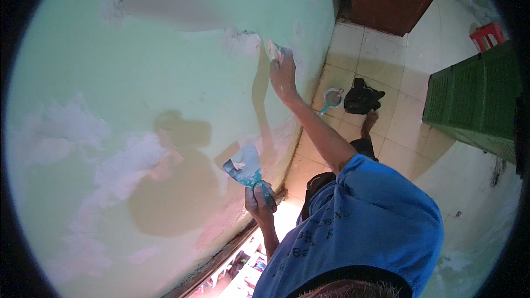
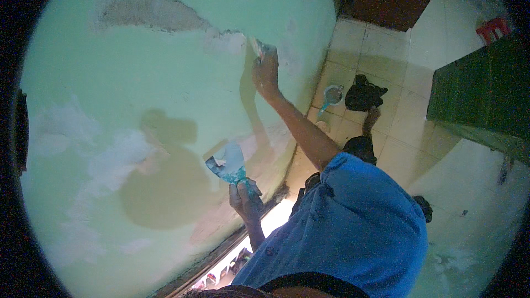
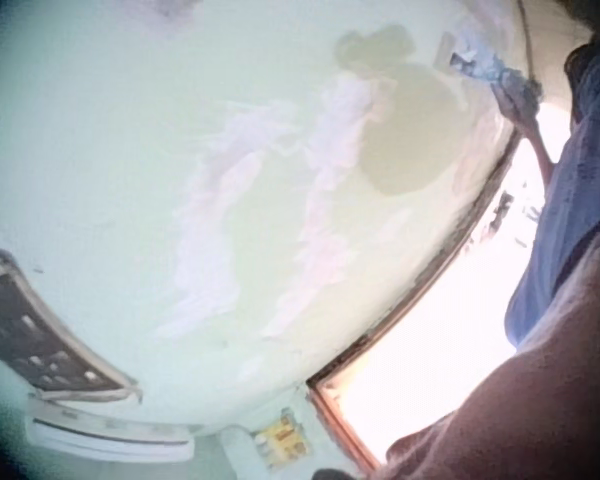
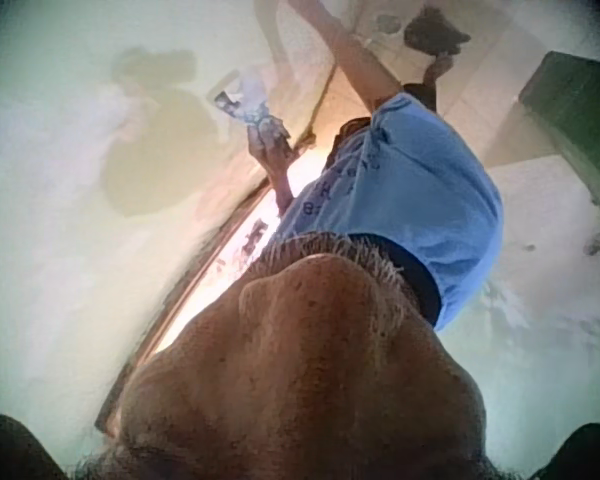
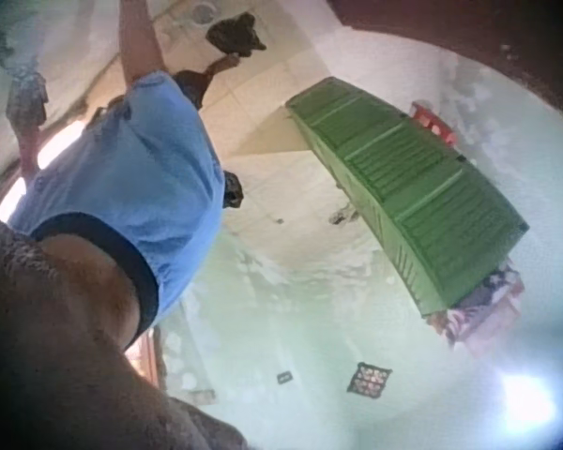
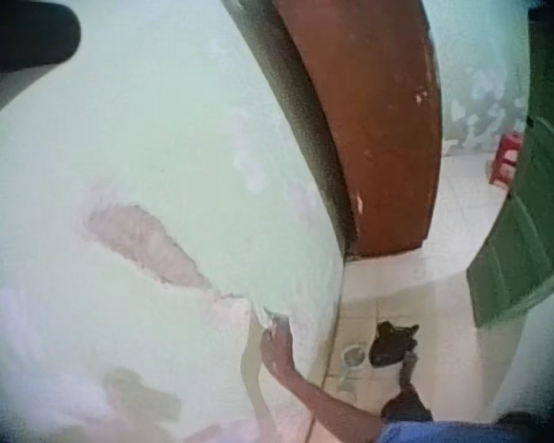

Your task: The person applies white putty to a green wall using a putty knife and a smaller scraper, smoothing the material over damaged sections.

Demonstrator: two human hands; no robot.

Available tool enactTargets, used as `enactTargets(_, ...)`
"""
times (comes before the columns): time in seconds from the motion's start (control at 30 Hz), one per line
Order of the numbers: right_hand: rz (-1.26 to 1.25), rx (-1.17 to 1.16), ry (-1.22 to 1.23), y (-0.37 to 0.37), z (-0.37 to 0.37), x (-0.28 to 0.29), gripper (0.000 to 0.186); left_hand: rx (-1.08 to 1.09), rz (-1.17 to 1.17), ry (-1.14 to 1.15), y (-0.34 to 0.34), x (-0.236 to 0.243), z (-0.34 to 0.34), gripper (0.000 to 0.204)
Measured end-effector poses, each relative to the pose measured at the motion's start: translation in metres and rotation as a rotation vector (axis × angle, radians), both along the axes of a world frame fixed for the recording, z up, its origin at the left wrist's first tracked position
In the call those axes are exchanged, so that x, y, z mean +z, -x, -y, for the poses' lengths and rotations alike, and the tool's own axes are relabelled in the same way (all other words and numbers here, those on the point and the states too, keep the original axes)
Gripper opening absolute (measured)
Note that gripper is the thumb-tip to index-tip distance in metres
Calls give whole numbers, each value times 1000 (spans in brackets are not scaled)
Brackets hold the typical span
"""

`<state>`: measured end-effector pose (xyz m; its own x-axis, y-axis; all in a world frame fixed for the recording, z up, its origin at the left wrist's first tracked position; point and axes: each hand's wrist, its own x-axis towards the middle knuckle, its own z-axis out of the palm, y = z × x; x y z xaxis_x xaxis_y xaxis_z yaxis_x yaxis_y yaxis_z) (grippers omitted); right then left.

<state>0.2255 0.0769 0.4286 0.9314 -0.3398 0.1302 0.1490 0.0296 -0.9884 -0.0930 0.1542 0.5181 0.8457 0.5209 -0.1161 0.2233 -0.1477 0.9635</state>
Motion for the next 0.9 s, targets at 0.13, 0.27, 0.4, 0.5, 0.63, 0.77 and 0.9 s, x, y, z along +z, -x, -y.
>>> enactTargets(0.13, -220, 20, -77, -35, -3, 23, 29, -13, -23, -14, 0, -2, -1, 25)
enactTargets(0.27, -170, -100, -30, -22, -25, 49, 24, -18, -61, -10, 3, -2, -3, 24)
enactTargets(0.4, 125, -1, 151, 19, -27, 55, 37, 7, 2, -27, 1, -5, -5, 25)
enactTargets(0.5, 44, 62, -134, 14, -7, 44, 52, -40, 40, -85, 7, -14, -14, 25)
enactTargets(0.63, 299, -129, 220, -19, -2, 33, 59, 14, -12, -15, 3, -7, -6, 26)
enactTargets(0.77, 362, -181, 213, -15, -37, 33, 61, 39, -37, -30, 7, -13, -7, 28)
enactTargets(0.9, 353, 28, 265, 48, -53, 22, 67, 34, -27, -27, 9, -10, -9, 28)
